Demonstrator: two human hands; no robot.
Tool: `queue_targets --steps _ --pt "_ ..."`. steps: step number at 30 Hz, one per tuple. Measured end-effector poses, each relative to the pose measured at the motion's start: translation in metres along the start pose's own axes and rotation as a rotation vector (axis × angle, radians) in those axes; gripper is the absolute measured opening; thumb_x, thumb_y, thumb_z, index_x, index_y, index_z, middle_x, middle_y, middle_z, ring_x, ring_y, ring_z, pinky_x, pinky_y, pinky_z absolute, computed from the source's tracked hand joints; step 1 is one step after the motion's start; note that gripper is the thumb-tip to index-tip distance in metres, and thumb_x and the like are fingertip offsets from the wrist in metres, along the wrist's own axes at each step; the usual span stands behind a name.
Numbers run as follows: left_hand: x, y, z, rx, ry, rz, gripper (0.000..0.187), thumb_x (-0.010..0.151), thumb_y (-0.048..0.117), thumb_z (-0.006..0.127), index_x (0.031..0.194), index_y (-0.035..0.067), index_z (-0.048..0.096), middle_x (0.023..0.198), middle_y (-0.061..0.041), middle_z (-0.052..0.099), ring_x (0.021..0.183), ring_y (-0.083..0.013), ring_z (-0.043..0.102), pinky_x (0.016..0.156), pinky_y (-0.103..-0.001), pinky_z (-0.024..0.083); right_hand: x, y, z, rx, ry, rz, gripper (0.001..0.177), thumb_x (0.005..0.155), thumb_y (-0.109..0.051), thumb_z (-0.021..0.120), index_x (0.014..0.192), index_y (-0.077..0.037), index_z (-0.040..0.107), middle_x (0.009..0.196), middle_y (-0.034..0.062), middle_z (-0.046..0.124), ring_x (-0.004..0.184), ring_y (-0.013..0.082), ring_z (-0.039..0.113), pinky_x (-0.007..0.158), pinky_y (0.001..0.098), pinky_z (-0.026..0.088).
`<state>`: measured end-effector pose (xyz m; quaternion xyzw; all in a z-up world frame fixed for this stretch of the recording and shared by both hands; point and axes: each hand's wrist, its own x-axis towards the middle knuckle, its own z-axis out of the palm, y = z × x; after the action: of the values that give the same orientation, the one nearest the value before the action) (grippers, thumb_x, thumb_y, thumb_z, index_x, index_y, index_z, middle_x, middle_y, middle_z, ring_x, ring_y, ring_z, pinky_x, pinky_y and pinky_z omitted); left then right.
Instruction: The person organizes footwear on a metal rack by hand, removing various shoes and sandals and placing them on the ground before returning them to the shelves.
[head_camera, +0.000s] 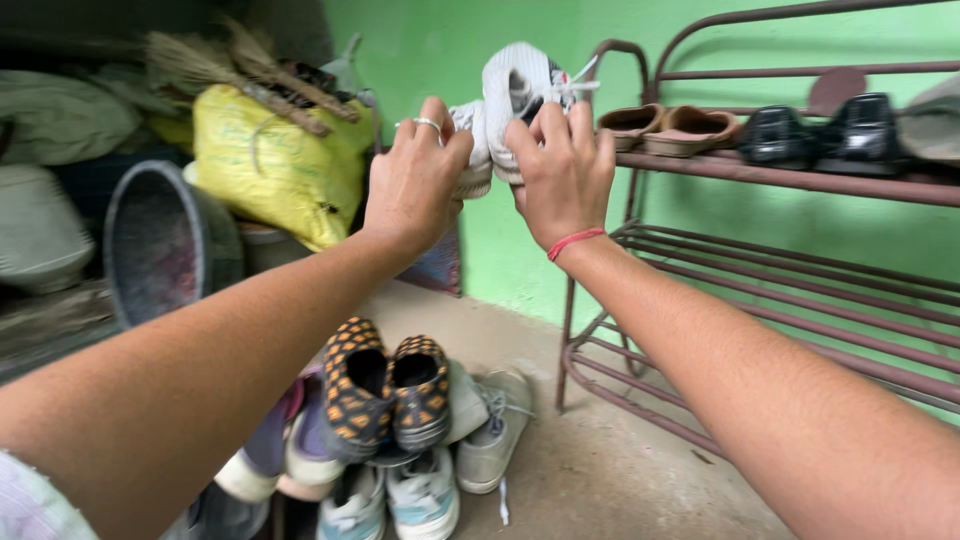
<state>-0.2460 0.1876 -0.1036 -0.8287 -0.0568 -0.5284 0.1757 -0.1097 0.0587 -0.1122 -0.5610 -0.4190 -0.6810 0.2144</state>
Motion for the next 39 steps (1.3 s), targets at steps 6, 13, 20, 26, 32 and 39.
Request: queue_targets --steps 6,13,20,26,32,39 --pt "-0.073 -0.041 -0.007 0.071 -0.177 -0.020 0.047 0.064 0.004 0.081 0.106 0.012 0.060 0.114 -0.014 0.056 0.099 -0.0364 0.063 0.069 -0.049 0.057 -0.032 -0.085 0.010 0.260 -0.201 0.089 0.042 0.060 -0.009 0.082 0.097 -0.019 0.065 0.097 0.0018 0.056 0.099 0.0270 0.055 0.068 0.0445 0.042" --pt "-0.167 -0.060 -0.004 0.101 -0.371 -0.047 0.037 0.069 0.004 0.075 0.103 0.007 0.061 0.113 -0.015 0.061 0.094 -0.0351 0.068 0.066 -0.047 0.059 -0.080 -0.158 0.012 0.431 -0.397 0.102 0.043 0.058 -0.008 0.084 0.095 -0.021 0.065 0.094 0.0003 0.056 0.100 0.0261 0.056 0.068 0.0440 0.045" --pt "-0.222 -0.052 0.021 0.203 -0.582 -0.087 0.050 0.062 0.008 0.081 0.108 0.006 0.062 0.127 -0.019 0.060 0.103 -0.0364 0.068 0.069 -0.041 0.061 -0.120 -0.186 0.008 0.427 -0.548 0.114 0.046 0.053 -0.007 0.083 0.094 -0.021 0.066 0.093 0.0009 0.057 0.100 0.0257 0.056 0.070 0.0435 0.046" --pt "-0.221 -0.033 0.003 0.207 -0.753 -0.016 0.064 0.069 0.034 0.085 0.120 0.005 0.060 0.131 -0.018 0.059 0.114 -0.0357 0.063 0.101 -0.054 0.049 -0.140 -0.191 0.000 0.463 -0.689 0.269 0.044 0.061 -0.011 0.083 0.101 -0.018 0.067 0.098 0.0027 0.059 0.106 0.0272 0.056 0.076 0.0457 0.051" --pt "-0.203 -0.023 0.003 0.224 -0.792 -0.040 0.073 0.079 0.062 0.074 0.122 0.005 0.059 0.130 -0.017 0.057 0.125 -0.0381 0.052 0.108 -0.071 0.029 -0.144 -0.173 -0.013 0.564 -0.917 0.248 0.056 0.066 -0.023 0.084 0.115 -0.013 0.058 0.110 0.0100 0.059 0.116 0.0317 0.053 0.087 0.0456 0.054" --pt "-0.178 -0.021 0.027 0.181 -0.924 -0.082 0.088 0.070 0.062 0.080 0.131 0.005 0.052 0.132 -0.018 0.058 0.126 -0.0354 0.053 0.099 -0.056 0.044 -0.129 -0.161 -0.013 0.489 -1.101 -0.053 0.072 0.072 -0.035 0.084 0.122 0.004 0.051 0.121 0.0199 0.055 0.119 0.0359 0.054 0.092 0.0459 0.054"
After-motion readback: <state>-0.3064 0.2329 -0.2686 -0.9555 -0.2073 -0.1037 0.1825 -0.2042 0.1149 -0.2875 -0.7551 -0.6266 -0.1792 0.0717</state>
